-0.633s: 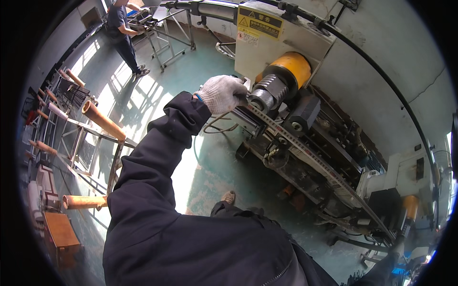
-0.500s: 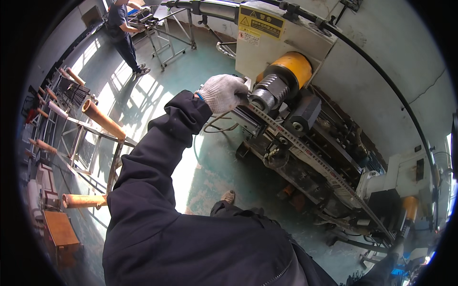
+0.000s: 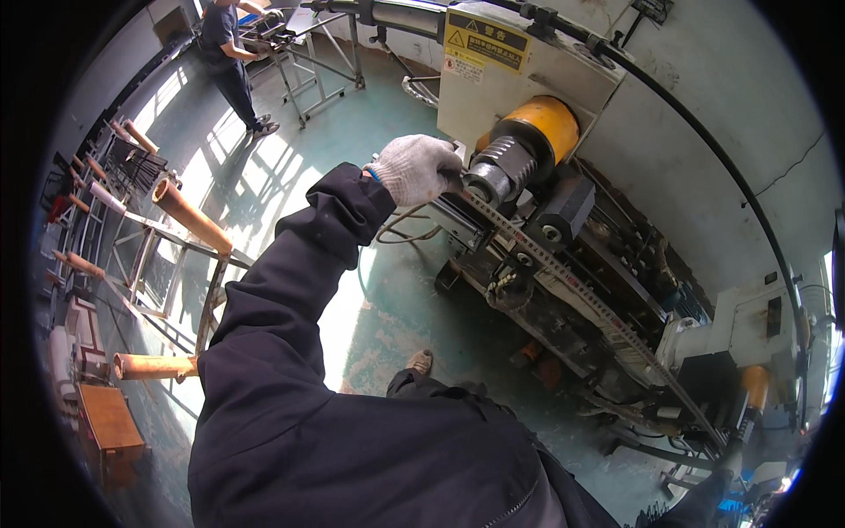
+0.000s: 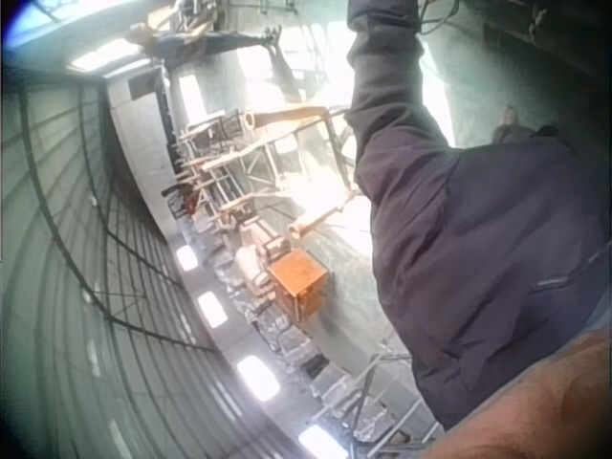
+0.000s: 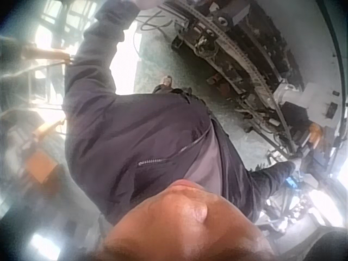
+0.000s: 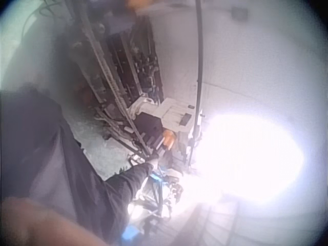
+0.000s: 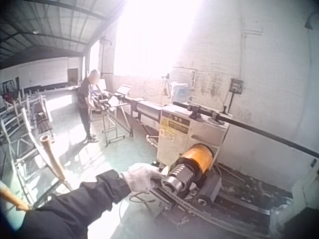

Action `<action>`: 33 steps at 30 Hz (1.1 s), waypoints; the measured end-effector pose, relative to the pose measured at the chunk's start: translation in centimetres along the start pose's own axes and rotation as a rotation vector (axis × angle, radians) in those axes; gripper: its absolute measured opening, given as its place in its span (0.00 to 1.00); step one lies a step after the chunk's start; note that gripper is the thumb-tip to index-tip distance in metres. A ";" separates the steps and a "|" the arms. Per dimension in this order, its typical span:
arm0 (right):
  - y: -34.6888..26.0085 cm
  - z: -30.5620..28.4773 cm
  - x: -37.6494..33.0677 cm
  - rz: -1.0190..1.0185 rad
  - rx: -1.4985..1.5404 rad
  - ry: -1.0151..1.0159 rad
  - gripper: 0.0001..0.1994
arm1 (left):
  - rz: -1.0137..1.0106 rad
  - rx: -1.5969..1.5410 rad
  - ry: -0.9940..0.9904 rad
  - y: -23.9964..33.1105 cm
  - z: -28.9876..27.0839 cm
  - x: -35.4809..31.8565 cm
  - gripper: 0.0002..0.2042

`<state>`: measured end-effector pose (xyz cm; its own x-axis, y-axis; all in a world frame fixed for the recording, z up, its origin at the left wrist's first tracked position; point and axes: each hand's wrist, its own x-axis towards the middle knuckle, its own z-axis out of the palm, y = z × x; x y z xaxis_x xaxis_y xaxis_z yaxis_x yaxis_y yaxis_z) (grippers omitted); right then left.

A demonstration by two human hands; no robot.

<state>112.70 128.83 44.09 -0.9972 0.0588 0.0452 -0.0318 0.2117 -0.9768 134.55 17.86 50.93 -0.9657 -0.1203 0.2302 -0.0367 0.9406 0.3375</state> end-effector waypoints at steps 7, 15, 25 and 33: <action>0.0 -1.1 1.6 0.182 -0.361 0.196 0.21 | 0.001 0.010 -0.005 -0.2 0.1 0.1 0.13; 3.7 -5.9 4.0 0.090 -0.796 0.142 0.20 | 0.037 -0.018 0.060 -0.4 0.6 0.0 0.14; 3.1 -4.9 4.3 0.064 -0.826 0.121 0.19 | 0.000 -0.005 0.036 0.0 0.4 -0.2 0.13; 3.2 -5.1 4.0 0.079 -0.744 0.190 0.16 | -0.008 -0.007 0.027 0.4 0.1 -0.3 0.12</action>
<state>108.97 134.75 42.17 -0.9641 0.2528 0.0820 0.1591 0.7961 -0.5838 134.77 18.32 50.94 -0.9582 -0.1366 0.2515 -0.0427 0.9372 0.3463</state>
